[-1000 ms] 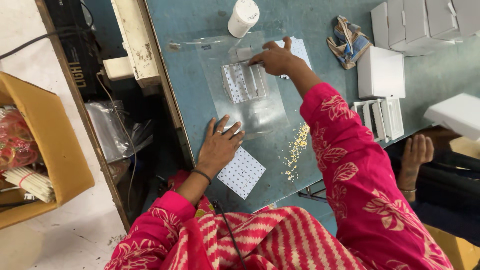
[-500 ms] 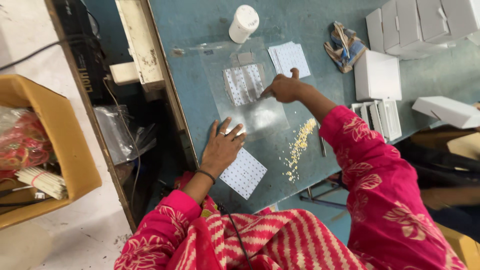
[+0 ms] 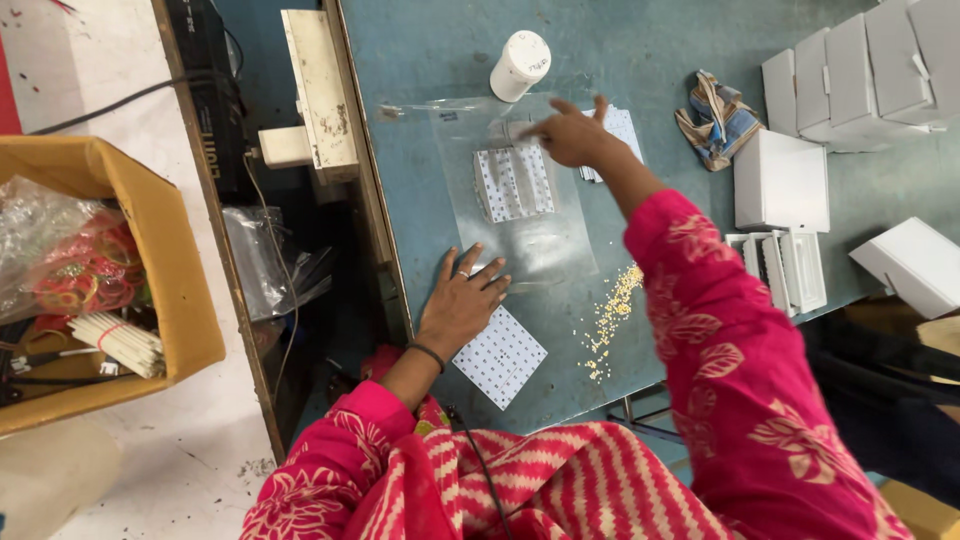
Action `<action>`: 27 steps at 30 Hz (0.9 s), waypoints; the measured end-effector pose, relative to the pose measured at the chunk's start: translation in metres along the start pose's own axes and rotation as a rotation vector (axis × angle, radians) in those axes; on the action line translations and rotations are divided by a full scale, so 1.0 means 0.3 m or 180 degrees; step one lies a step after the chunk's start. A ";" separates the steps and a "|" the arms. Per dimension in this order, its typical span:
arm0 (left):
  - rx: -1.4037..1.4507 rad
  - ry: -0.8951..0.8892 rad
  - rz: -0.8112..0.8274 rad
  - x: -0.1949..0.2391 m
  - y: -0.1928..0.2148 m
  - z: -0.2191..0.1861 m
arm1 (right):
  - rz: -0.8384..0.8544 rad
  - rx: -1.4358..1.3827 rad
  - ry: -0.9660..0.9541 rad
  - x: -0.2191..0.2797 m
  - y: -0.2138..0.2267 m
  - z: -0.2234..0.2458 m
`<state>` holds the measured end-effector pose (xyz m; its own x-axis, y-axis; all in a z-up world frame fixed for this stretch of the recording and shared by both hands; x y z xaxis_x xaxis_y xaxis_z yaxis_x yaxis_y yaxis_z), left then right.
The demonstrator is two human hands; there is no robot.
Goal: The person places a square LED panel under a transparent sheet and uses a squeegee to spread adhesive across its surface. They repeat this process for multiple panels, then use tweezers to gather small gold components from the table.
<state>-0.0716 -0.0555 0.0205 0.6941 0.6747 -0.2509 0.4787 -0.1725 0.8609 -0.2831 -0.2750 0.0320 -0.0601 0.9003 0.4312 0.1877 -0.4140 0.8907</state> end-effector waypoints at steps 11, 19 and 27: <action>0.0083 0.0006 -0.0046 0.002 -0.001 0.010 | 0.0173 0.0351 0.0671 0.096 0.035 0.289; 0.0056 0.0006 -0.0080 0.000 0.007 0.007 | 0.0230 0.0404 0.0907 0.339 -0.119 0.252; 0.0049 -0.0070 -0.0069 -0.001 0.014 0.002 | -0.0573 0.0505 0.0485 -0.015 0.048 0.114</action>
<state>-0.0694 -0.0569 0.0238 0.6950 0.6625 -0.2793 0.5020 -0.1690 0.8482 -0.2465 -0.2804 0.0379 -0.2507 0.9219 0.2953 0.3109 -0.2122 0.9265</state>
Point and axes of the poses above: each hand's wrist, its own x-axis away from the middle knuckle, its own y-axis out of the back of the hand, z = x × y, the point moved 9 cm from there along -x, towards the middle knuckle, and after that the axes turned 4 degrees about -z, right-handed, at the moved point
